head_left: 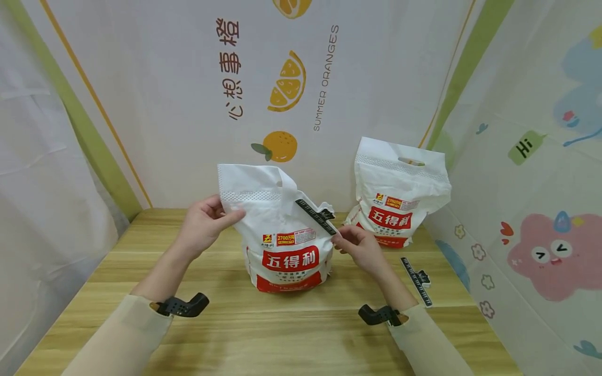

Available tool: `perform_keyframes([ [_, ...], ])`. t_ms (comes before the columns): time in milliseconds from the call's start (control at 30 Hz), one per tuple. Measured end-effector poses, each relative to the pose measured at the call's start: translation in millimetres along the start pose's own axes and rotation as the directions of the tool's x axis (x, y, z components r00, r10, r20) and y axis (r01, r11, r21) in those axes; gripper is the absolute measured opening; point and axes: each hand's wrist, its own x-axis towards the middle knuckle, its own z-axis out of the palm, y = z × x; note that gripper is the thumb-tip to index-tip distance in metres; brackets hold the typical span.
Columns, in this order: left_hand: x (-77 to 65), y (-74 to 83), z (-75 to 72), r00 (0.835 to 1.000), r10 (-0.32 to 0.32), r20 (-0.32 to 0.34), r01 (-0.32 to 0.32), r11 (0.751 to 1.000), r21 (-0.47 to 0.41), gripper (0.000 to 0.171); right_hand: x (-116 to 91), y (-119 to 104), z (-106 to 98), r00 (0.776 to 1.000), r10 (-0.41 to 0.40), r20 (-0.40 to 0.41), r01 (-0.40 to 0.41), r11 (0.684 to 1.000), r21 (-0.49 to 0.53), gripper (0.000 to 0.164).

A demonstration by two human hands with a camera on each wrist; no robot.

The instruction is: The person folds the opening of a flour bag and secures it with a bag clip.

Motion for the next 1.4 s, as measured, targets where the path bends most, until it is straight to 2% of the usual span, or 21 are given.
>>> perform_keyframes([
  [100, 0.4, -0.9, -1.7, 1.000, 0.009, 0.020, -0.009, 1.000, 0.005, 0.043, 0, 0, 0, 1.000, -0.012, 0.000, 0.012, 1.000, -0.005, 0.024],
  [400, 1.6, 0.2, -0.7, 1.000, -0.015, 0.002, 0.015, 0.996, 0.090, 0.043, 1, -1, 0, 1.000, -0.018, 0.001, 0.018, 0.999, -0.028, 0.021],
  [567, -1.1, 1.1, 0.4, 1.000, -0.001, 0.016, 0.000, 0.998, 0.055, 0.044, 2, 2, 1, 1.000, -0.022, 0.003, 0.022, 1.000, -0.008, 0.021],
  [867, -1.4, -2.3, 1.7, 1.000, 0.012, 0.003, -0.012, 1.000, 0.028, 0.046, 3, 3, 2, 1.000, -0.019, 0.000, 0.019, 1.000, -0.007, 0.022],
  [967, -3.8, -8.4, 1.4, 0.999, 0.020, 0.038, -0.019, 1.000, -0.010, 0.051, 2, 3, 1, 1.000, 0.015, 0.008, -0.015, 1.000, -0.011, 0.029],
  [1100, -9.4, -24.6, 6.6, 0.992, -0.021, 0.128, 0.028, 0.998, -0.054, 0.063, -1, 3, 2, 0.995, 0.083, 0.062, -0.081, 0.996, -0.040, 0.047],
  [1200, -15.7, -41.4, 17.6, 0.980, -0.080, 0.184, 0.089, 0.995, -0.040, 0.072, -4, 5, 6, 0.983, 0.120, 0.140, -0.116, 0.992, -0.042, 0.056],
  [1300, -22.6, -57.0, 30.7, 0.968, -0.122, 0.219, 0.131, 0.991, -0.028, 0.078, -6, 7, 12, 0.966, 0.140, 0.216, -0.144, 0.990, 0.005, 0.067],
  [1400, -29.3, -67.0, 42.1, 0.963, -0.128, 0.239, 0.137, 0.990, -0.021, 0.081, -8, 9, 17, 0.957, 0.140, 0.255, -0.158, 0.986, 0.051, 0.079],
])
